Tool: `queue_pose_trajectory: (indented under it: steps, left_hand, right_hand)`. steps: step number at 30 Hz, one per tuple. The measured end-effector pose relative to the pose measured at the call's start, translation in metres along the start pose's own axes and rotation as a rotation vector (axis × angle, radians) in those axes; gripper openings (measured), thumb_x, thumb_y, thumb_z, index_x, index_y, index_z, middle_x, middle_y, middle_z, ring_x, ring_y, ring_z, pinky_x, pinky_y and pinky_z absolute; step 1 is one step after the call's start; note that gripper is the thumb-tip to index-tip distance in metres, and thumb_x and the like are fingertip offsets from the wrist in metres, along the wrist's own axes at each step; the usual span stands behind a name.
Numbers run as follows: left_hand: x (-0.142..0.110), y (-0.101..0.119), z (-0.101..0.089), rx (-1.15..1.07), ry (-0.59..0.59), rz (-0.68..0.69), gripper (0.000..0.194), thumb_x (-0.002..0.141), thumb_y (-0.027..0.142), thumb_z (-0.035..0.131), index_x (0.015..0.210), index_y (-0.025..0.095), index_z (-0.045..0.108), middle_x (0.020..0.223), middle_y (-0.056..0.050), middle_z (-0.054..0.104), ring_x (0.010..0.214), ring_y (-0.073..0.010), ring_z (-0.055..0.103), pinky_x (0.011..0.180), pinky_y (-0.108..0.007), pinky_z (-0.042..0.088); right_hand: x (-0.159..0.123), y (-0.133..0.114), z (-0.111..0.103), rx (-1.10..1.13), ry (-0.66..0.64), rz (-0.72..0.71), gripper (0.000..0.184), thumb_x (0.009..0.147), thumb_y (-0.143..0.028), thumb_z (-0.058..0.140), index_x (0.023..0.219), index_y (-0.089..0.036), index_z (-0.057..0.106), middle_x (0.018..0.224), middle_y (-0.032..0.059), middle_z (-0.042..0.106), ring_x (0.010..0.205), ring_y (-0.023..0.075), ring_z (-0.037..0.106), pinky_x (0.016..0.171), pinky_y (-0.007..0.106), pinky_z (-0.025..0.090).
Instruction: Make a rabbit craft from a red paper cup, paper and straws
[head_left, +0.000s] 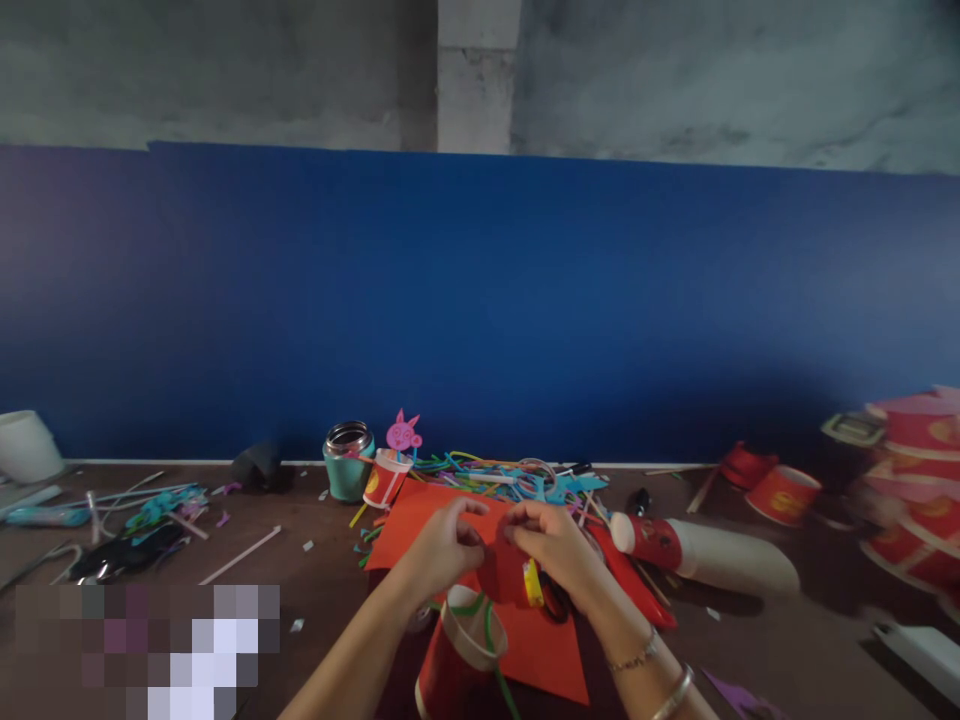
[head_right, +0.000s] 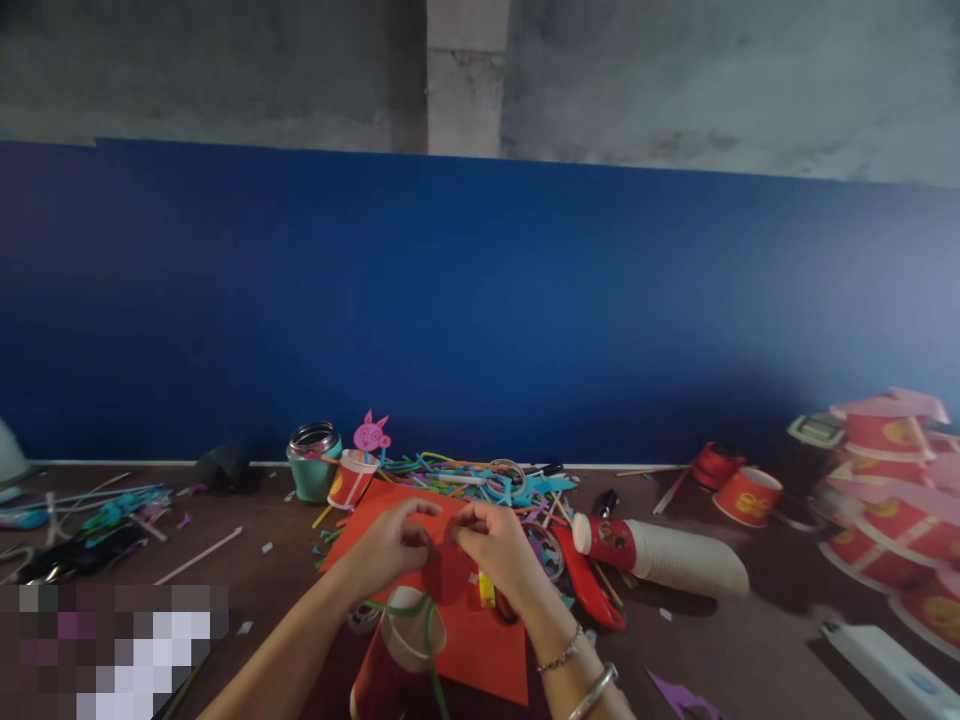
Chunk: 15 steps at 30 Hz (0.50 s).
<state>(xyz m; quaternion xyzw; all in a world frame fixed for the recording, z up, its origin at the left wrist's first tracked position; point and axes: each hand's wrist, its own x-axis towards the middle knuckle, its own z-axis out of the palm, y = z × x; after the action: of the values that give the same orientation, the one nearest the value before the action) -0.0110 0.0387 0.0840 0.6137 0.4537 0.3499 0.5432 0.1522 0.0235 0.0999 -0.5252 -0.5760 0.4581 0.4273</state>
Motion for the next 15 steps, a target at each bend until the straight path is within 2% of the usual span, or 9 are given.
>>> queue_pose_trajectory:
  steps: [7, 15]
  left_hand:
    - [0.0036, -0.0078, -0.0007, -0.008, -0.003, 0.020, 0.044, 0.055, 0.004, 0.051, 0.097, 0.017, 0.050, 0.052, 0.010, 0.053, 0.048, -0.0097, 0.048, 0.048, -0.020, 0.033]
    - [0.0021, -0.0046, -0.0004, 0.005, 0.006, 0.011, 0.045, 0.056, 0.005, 0.052, 0.100, 0.016, 0.051, 0.052, 0.010, 0.052, 0.047, -0.0092, 0.046, 0.048, -0.020, 0.031]
  right_hand:
    - [-0.0001, 0.0023, 0.0007, 0.003, -0.022, 0.004, 0.009, 0.066, -0.019, 0.056, 0.069, -0.016, 0.064, 0.057, -0.0031, 0.062, 0.053, 0.0095, 0.053, 0.051, 0.020, 0.035]
    - [-0.0011, 0.0036, 0.0027, -0.084, -0.048, -0.085, 0.011, 0.065, -0.019, 0.058, 0.076, -0.017, 0.060, 0.064, -0.0026, 0.061, 0.059, 0.0120, 0.056, 0.053, 0.021, 0.041]
